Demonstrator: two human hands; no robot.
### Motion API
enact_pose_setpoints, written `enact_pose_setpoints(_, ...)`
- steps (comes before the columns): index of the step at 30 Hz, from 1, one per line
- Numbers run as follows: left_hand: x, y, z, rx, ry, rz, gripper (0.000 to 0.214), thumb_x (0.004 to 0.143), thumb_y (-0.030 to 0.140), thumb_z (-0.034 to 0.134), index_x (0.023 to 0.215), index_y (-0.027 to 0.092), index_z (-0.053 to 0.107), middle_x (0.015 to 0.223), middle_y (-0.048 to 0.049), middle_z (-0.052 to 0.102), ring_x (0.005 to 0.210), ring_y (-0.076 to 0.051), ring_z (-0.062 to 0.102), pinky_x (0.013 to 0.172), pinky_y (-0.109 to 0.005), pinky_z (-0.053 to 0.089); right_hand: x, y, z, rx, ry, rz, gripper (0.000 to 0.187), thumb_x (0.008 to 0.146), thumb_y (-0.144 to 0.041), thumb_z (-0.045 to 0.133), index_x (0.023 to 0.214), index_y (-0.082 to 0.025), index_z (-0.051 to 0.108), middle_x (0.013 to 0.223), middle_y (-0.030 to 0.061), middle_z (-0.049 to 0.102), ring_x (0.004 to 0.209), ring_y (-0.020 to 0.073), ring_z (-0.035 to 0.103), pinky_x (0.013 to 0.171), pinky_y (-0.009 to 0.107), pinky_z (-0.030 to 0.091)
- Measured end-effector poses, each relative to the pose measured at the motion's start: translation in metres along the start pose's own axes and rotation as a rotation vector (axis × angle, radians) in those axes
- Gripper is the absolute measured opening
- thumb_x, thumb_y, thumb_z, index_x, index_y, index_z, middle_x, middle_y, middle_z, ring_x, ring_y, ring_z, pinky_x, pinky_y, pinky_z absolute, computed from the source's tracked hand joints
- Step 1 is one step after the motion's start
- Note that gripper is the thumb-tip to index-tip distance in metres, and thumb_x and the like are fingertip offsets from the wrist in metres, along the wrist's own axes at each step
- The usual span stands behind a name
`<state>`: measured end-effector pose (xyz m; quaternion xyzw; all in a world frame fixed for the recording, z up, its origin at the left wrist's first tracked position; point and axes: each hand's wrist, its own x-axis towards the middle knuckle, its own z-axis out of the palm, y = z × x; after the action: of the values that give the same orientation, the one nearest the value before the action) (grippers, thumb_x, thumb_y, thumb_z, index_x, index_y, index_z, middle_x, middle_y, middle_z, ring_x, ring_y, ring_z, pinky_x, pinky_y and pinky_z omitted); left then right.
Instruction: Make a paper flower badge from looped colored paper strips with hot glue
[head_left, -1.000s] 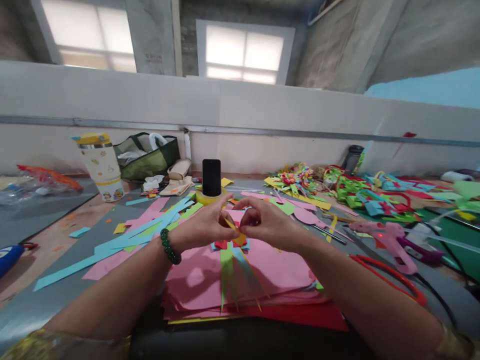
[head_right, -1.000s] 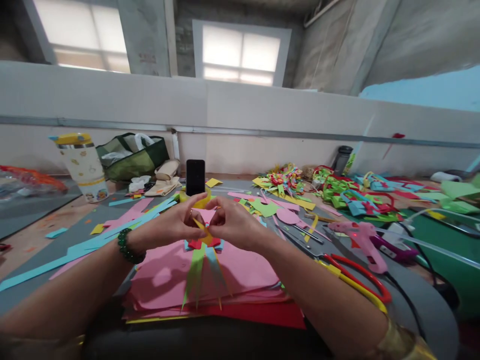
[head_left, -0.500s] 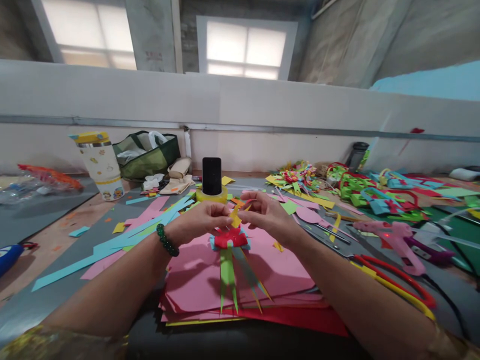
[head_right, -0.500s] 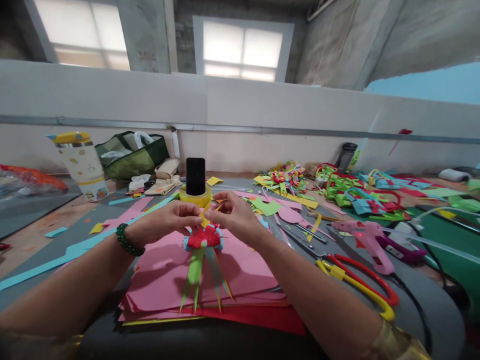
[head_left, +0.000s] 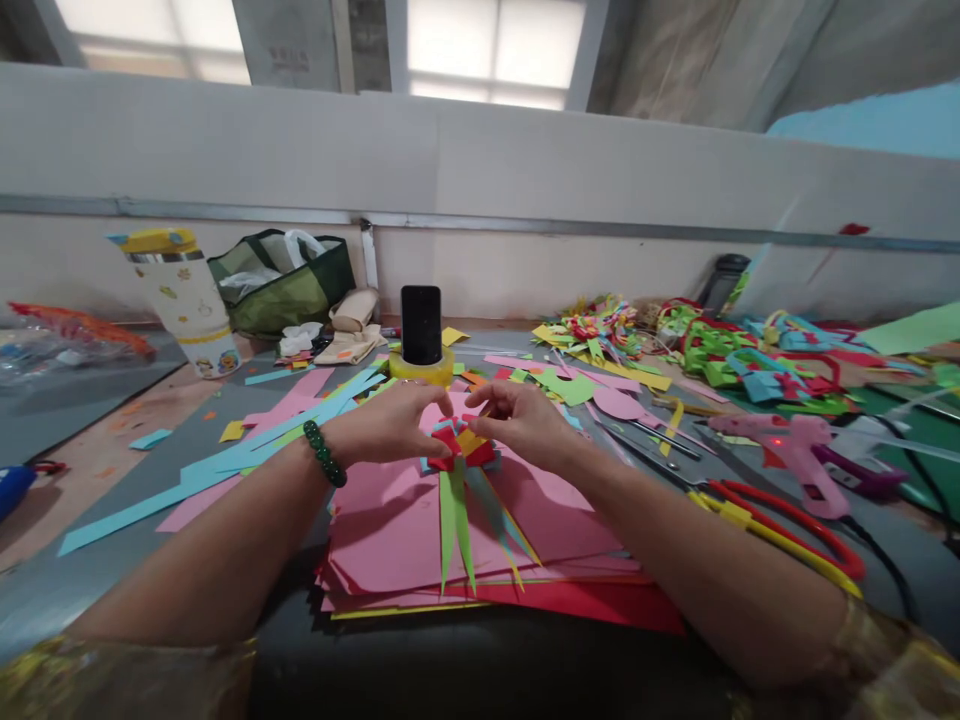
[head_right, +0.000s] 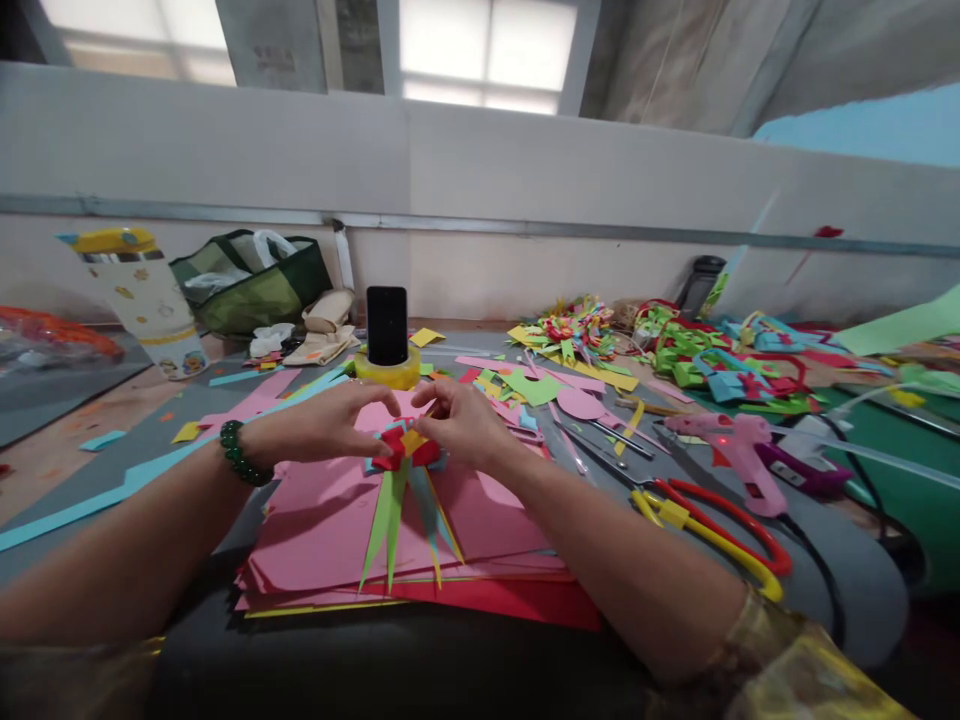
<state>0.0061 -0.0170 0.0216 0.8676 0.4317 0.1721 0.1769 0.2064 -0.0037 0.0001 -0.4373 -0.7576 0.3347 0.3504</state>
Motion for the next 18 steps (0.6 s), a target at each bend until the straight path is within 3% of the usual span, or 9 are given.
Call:
enact_pose_setpoints(9, -0.001, 0.003, 0.007, 0.175, -0.093, 0.049, 0.026, 0.076, 0.03, 0.067, 0.097, 0.016, 0.066, 0.103, -0.0093, 0.061, 0.097, -0.024, 0.055, 0.085, -0.035, 0.042, 0.004, 0.019, 0.008, -0.217, 0.002, -0.042, 0.016, 0.071, -0.015, 0.063, 0.087, -0.018, 0.063, 0.065, -0.0014, 0.062, 0.061, 0.0122, 0.058, 0.054, 0.023, 0.041)
enact_pose_setpoints(18, 0.0, 0.003, 0.013, 0.235, -0.124, 0.06, 0.02, 0.075, 0.027, 0.064, 0.093, 0.017, 0.066, 0.099, -0.008, 0.061, 0.094, -0.024, 0.054, 0.085, -0.035, 0.042, 0.0, 0.011, 0.011, -0.37, 0.022, -0.02, 0.012, 0.077, -0.017, 0.063, 0.089, -0.018, 0.063, 0.071, 0.0009, 0.065, 0.062, 0.0119, 0.058, 0.055, 0.023, 0.04)
